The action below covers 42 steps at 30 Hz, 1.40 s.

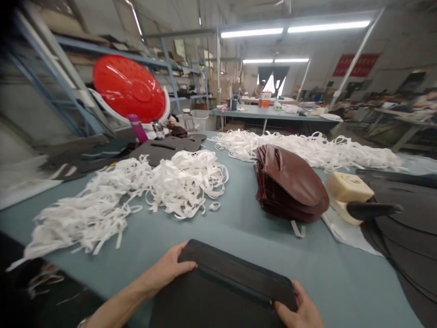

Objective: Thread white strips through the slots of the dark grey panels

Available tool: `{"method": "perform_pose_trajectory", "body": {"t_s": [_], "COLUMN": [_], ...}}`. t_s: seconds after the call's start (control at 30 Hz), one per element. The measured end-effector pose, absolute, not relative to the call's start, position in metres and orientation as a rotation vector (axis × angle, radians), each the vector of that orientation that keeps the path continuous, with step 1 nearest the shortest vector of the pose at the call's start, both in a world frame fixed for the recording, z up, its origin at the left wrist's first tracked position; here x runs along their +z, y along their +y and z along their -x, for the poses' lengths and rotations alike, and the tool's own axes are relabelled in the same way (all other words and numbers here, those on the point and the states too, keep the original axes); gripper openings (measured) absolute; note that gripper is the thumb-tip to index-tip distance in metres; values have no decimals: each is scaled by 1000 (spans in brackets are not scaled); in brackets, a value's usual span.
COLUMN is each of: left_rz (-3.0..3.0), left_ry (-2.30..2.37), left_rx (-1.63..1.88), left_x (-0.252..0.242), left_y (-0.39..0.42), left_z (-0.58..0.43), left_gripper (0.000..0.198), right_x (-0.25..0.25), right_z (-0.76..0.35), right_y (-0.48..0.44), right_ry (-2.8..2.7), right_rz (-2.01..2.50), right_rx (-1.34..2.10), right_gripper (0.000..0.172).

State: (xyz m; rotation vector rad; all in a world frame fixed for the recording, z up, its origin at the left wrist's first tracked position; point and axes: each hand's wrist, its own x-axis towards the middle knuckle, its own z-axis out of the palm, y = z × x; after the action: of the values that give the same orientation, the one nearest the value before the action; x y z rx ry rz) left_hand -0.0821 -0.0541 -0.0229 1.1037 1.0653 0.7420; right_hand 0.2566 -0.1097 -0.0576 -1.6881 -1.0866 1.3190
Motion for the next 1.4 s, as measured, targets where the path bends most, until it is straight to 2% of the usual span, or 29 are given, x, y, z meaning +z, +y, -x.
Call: {"method": "perform_pose_trajectory", "body": {"t_s": [0.1,0.17,0.27,0.37,0.47,0.57,0.67,0.9,1.0,1.1,1.23,1.3,1.4], "left_rz": [-1275,-1417,-1590,-1685,-1838,-2128,-2419,-2520,-2469,-2374,-2323,-2374,-2466], "left_ry": [1199,1339,1551,1748,1796,1741,1790,1869,1945,2053,2076,1940,1249], "left_rx": [753,778,925,1119,1216,1155,913,760,774,809,895,911,707], "left_x": [-29,-33,-37,-36,-33,-34,-45,-67,-60,-44,-20,-10,-4], "left_y": [-51,-46,-33,-14,4,21,37,66,75,79,57,33,-2], "left_z": [92,101,117,128,124,110,102,123,136,141,99,60,10], "left_gripper": [43,47,41,28,25,35,49,27,26,28,31,27,27], "right_x": [-69,-71,-60,-44,-37,-42,-49,-49,-52,-57,-54,-47,-35], "right_z": [-265,-264,-236,-173,-99,-44,-28,-97,-141,-185,-206,-196,-177], "right_y": [-93,-78,-50,-18,22,60,75,1,-31,-55,-78,-82,-83], "right_ry": [-1164,-1247,-1489,-1790,-1920,-1828,-1818,-1943,-1965,-1962,-2029,-2044,-1984], "right_rz": [1733,1817,1778,1518,1503,1675,1765,1899,2018,2154,1957,1801,1666], "right_rx": [1174,876,531,622,739,684,615,454,305,18,-150,-160,-167], "right_gripper": [43,50,43,25,22,27,18,16,17,17,22,24,25]}}
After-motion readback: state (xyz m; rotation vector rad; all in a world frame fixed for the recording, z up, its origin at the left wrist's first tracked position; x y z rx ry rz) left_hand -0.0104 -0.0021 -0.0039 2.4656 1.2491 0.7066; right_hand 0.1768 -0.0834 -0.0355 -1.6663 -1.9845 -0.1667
